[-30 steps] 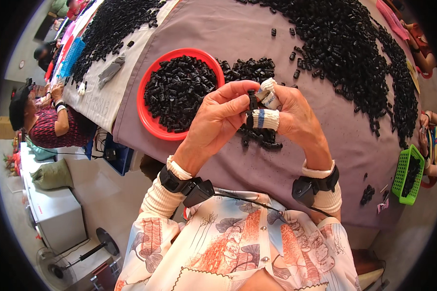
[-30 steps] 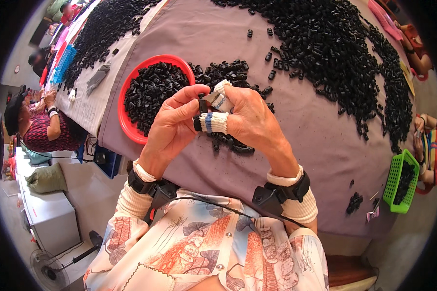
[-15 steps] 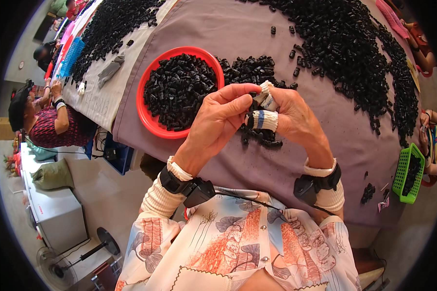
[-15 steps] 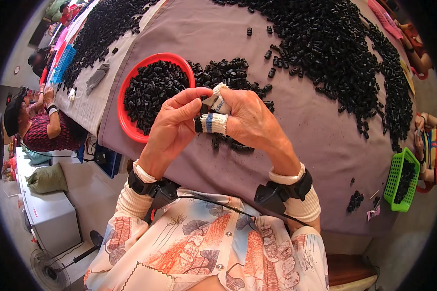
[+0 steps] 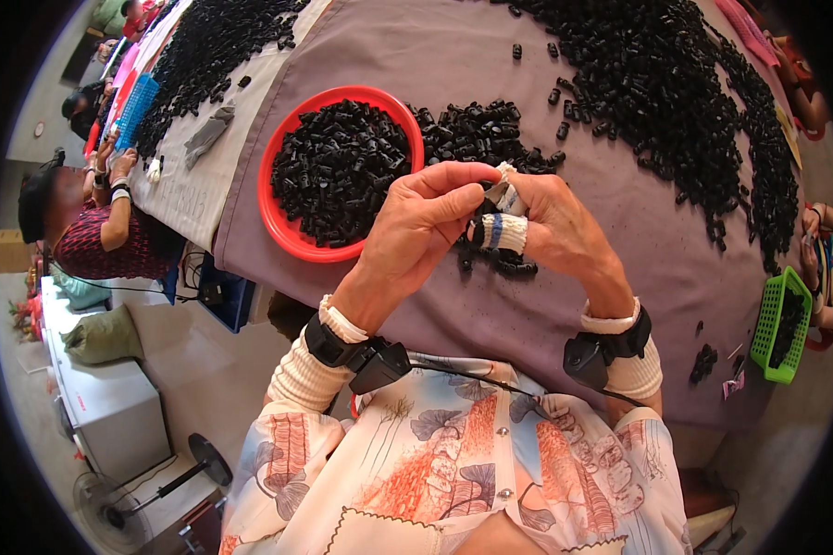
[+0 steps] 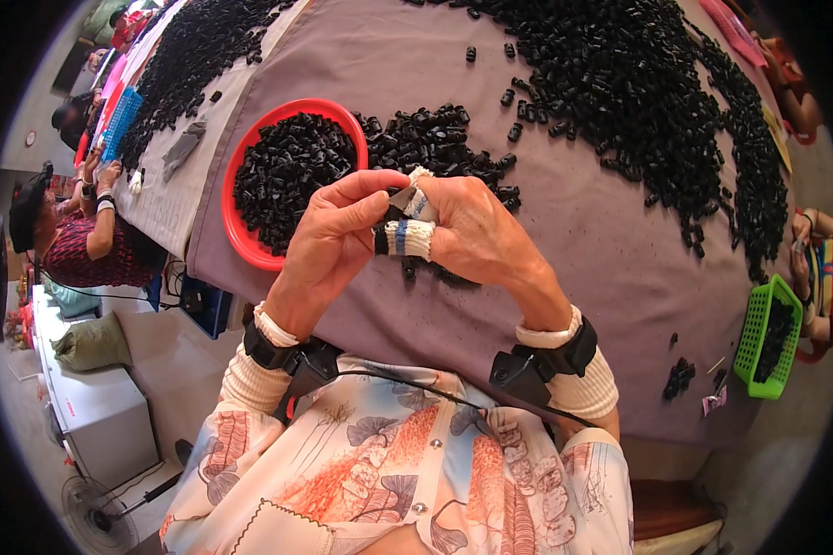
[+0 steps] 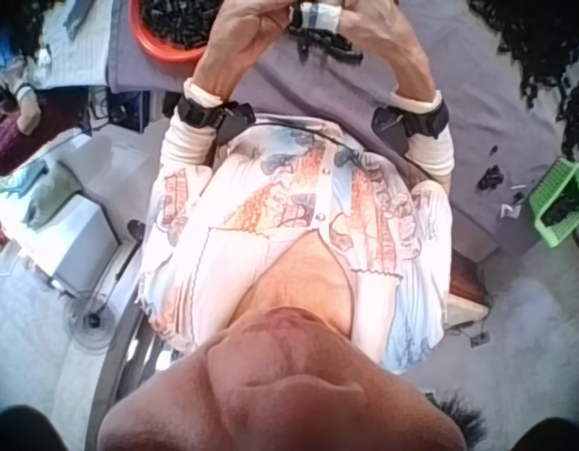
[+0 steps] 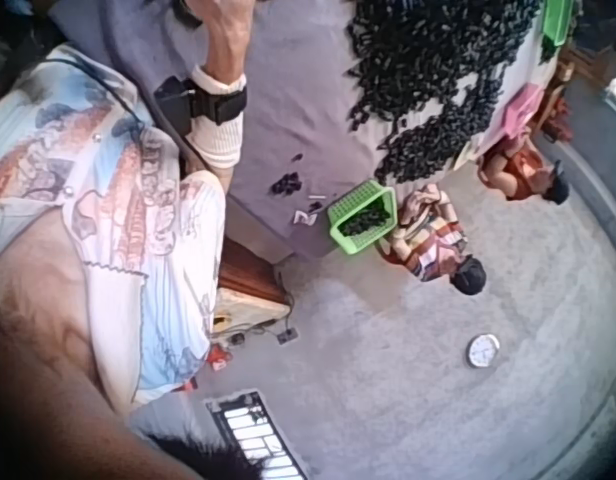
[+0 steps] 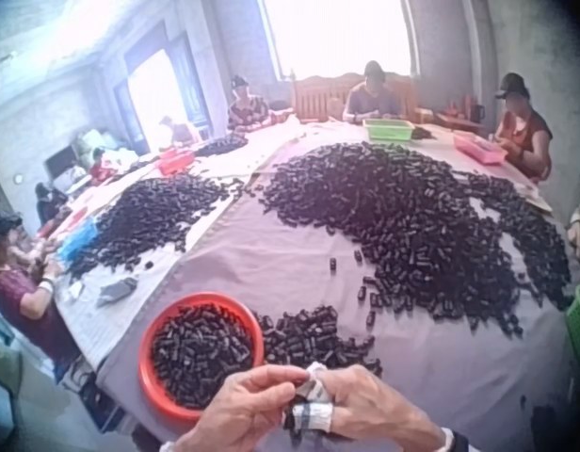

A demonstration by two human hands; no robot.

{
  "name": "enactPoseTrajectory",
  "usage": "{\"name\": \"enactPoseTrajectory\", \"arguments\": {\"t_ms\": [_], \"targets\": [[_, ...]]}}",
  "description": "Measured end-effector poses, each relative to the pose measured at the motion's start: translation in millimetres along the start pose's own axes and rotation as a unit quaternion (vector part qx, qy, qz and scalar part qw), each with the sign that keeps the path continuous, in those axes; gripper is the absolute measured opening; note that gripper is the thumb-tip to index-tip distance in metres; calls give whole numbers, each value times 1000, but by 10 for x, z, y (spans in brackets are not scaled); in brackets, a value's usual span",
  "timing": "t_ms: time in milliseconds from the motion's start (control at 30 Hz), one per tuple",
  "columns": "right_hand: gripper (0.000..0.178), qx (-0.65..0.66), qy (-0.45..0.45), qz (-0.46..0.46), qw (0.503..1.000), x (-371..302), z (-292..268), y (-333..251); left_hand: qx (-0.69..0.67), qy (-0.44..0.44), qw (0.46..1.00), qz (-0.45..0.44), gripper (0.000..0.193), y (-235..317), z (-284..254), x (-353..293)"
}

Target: Assembling small black plastic components at a work table.

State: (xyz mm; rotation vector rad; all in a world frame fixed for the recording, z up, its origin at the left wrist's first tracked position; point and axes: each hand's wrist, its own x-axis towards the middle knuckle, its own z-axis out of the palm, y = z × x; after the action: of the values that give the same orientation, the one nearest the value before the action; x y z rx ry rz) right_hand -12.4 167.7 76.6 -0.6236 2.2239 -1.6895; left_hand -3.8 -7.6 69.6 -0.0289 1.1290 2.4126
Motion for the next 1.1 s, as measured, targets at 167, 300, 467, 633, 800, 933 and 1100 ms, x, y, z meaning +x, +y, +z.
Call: {"name": "enactPoseTrajectory", "arguments": {"t_ms": [167,300,467,633,800,933,1100], "targets": [[29,-44,0,-11,999,-6,6,64,-8,6,1000,-13,21,-25,-14,12],[36,45,25,4,999,-11,12,104,-66,-14,997,-29,22,-29,5,22],[41,15,38,19,999,11,-7,85,-97,-29,994,-36,23,-50,-12,15],[44,0,33,23,999,6,-20,95,-79,-7,996,-33,23,-54,23,16],[42,-2,20,11,1000,12,-20,119,-59,4,998,-34,22,-70,-1,12],[38,-7,17,2,1000,-9,-5,99,-47,9,998,-33,22,-76,0,3],[35,25,19,-10,999,-63,204,171,6,34,999,9,21,-65,-153,-3]]}}
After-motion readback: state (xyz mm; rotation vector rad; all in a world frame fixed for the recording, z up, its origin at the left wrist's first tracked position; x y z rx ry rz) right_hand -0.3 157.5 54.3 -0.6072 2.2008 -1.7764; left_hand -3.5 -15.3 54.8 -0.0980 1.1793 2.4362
